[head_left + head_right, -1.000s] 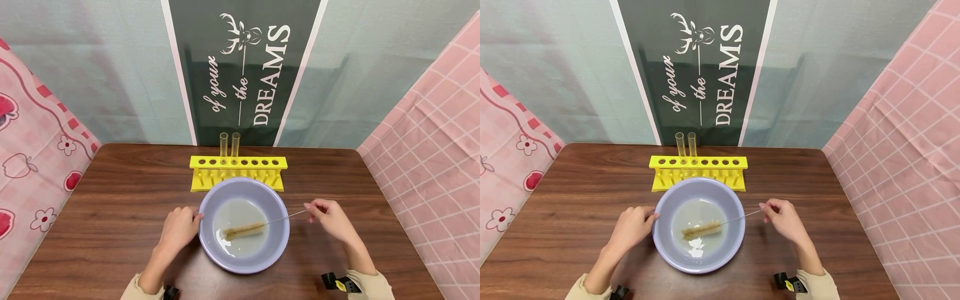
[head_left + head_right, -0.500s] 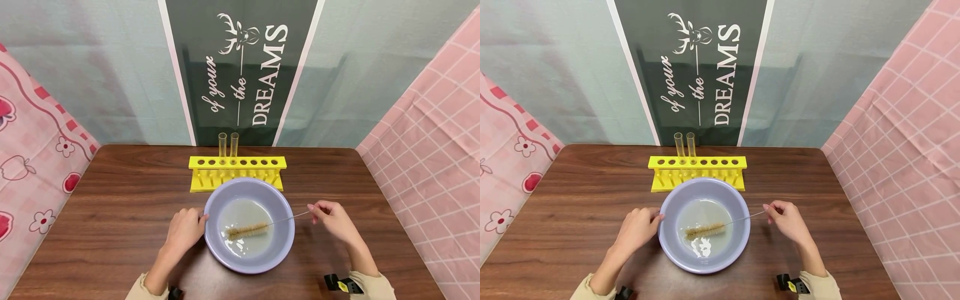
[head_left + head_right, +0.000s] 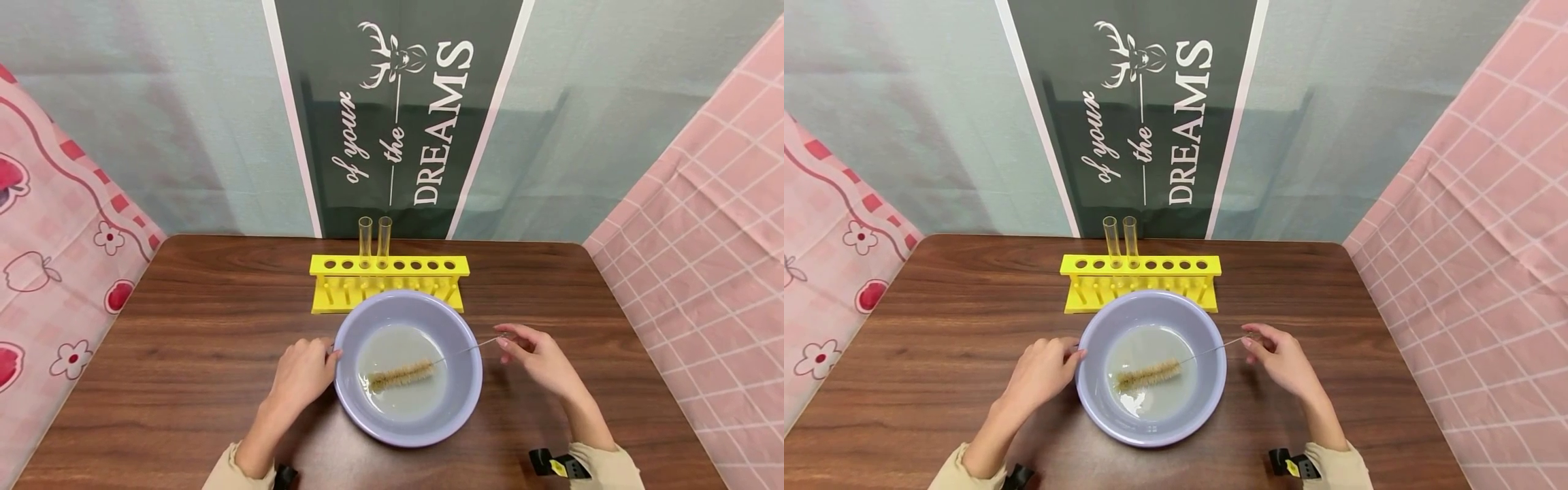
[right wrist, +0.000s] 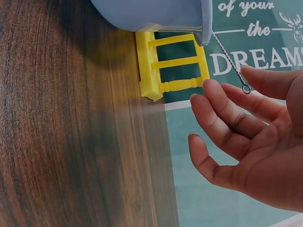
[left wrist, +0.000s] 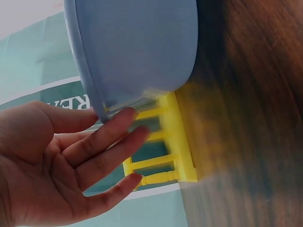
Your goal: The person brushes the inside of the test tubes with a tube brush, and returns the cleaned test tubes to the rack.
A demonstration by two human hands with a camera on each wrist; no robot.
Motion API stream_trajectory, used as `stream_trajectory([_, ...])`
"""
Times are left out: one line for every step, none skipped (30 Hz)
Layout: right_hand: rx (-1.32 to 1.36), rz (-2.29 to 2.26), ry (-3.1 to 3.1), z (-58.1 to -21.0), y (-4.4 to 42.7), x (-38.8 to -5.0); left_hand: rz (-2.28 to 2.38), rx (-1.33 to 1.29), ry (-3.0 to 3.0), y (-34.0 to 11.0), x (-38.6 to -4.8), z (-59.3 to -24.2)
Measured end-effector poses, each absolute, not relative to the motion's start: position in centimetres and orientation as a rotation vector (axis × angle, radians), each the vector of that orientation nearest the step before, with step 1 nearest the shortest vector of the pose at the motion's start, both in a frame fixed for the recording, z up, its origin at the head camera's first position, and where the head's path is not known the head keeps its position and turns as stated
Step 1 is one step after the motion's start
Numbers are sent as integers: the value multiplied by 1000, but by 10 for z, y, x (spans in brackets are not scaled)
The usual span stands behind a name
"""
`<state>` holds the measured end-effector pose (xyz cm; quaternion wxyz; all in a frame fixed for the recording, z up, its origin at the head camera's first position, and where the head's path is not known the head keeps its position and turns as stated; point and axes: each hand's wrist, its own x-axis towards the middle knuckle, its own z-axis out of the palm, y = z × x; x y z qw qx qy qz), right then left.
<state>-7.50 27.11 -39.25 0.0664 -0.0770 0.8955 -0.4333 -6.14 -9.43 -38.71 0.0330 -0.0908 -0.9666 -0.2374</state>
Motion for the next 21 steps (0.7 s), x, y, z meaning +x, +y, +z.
stream_trajectory([-234, -1313, 2700, -393, 271, -75, -742, -274, -2993, -95, -63, -386])
stream_trajectory([-240, -1322, 2698, -394, 271, -76, -752, -272, -3009, -95, -64, -384])
stream_trajectory([-250, -1328, 2699, -395, 271, -76, -760, -272, -3021, -97, -65, -383])
stream_trajectory([-261, -1333, 2700, -395, 271, -77, -771, -271, -3031, -98, -67, -380])
stream_trajectory([-273, -1333, 2705, -396, 271, -77, -779, -274, -3037, -100, -69, -378])
stream_trajectory([-283, -1331, 2709, -397, 272, -77, -790, -281, -3039, -102, -72, -375])
stream_trajectory([-290, -1328, 2712, -397, 272, -77, -803, -283, -3038, -104, -76, -372])
stream_trajectory([-295, -1323, 2717, -397, 272, -77, -816, -294, -3031, -107, -80, -369])
stream_trajectory([-299, -1313, 2725, -397, 272, -77, -827, -305, -3023, -109, -85, -366])
stream_trajectory([-302, -1307, 2729, -397, 272, -77, -849, -312, -3018, -112, -90, -363])
stream_trajectory([-306, -1302, 2731, -396, 272, -76, -875, -317, -3015, -114, -96, -360])
stream_trajectory([-310, -1299, 2731, -396, 272, -76, -900, -320, -3012, -116, -101, -357])
stream_trajectory([-312, -1294, 2730, -396, 272, -76, -922, -319, -3008, -117, -107, -354])
stream_trajectory([-315, -1289, 2729, -396, 272, -76, -945, -312, -3004, -118, -113, -351])
stream_trajectory([-318, -1286, 2724, -396, 272, -75, -962, -302, -3000, -119, -118, -349])
stream_trajectory([-321, -1284, 2720, -397, 272, -75, -980, -290, -2996, -119, -122, -346])
stream_trajectory([-325, -1281, 2719, -397, 272, -75, -986, -276, -2992, -118, -127, -343])
stream_trajectory([-330, -1279, 2719, -397, 272, -75, -995, -264, -2989, -117, -131, -340])
stream_trajectory([-334, -1276, 2720, -397, 272, -75, -1006, -255, -2984, -116, -135, -338])
stream_trajectory([-338, -1276, 2721, -397, 272, -75, -1022, -250, -2981, -115, -139, -336])
stream_trajectory([-343, -1277, 2722, -398, 272, -75, -1043, -246, -2979, -114, -142, -335])
